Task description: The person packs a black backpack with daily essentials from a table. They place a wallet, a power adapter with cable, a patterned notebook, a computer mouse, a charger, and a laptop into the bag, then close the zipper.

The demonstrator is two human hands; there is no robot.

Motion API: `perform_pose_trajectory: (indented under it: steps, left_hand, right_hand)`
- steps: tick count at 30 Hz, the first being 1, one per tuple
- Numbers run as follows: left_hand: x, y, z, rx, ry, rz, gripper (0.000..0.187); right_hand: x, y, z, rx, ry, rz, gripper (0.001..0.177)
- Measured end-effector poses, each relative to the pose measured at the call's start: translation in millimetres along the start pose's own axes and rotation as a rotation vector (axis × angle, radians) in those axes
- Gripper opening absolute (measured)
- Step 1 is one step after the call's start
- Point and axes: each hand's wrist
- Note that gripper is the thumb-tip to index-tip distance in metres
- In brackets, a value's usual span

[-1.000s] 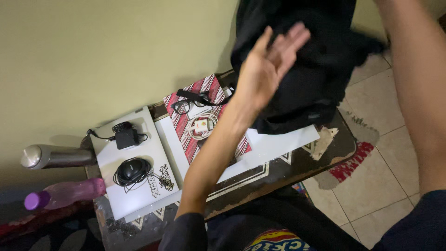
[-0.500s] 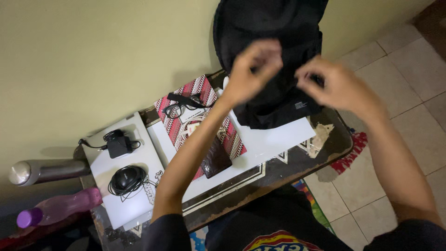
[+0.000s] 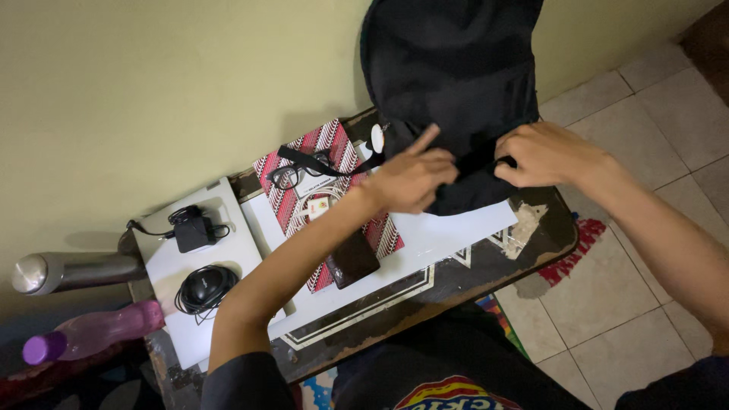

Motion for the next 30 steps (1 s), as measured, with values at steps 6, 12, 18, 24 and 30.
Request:
perform_pose_trajectory:
  steps: [6, 12, 18, 24, 30]
  left_hand:
    - [-8, -4, -6, 0.234, 0.281, 0.047, 0.051]
    - [-13, 1, -8, 0.034, 0.357, 0.065, 0.066]
    - [-44, -4, -52, -0.454, 0.313, -0.294, 0.043]
    - [-90, -31, -120, -0.402, 0.919, -0.320, 0.063]
    - [-121, -68, -164, -0.231, 1.185, -0.364, 0.103]
  right_hand:
    - [10, -1, -4, -0.164, -0.109, 0.051, 0.034]
    - [23, 12, -10, -0.321, -0.099, 0.285, 0.040]
    - [30, 6, -26, -0.247, -0.153, 0.371, 0.033]
    - [44, -31, -20, -0.849, 0.320, 0.210, 0.021]
    - [98, -73, -10, -1.091, 0.312, 0.351, 0.017]
Point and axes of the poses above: each hand's wrist, its own z-axis towards the middle knuckle, its own y-axis out of the back of the hand, x = y × z, and after that the axes turned 14 degrees about x, right-handed
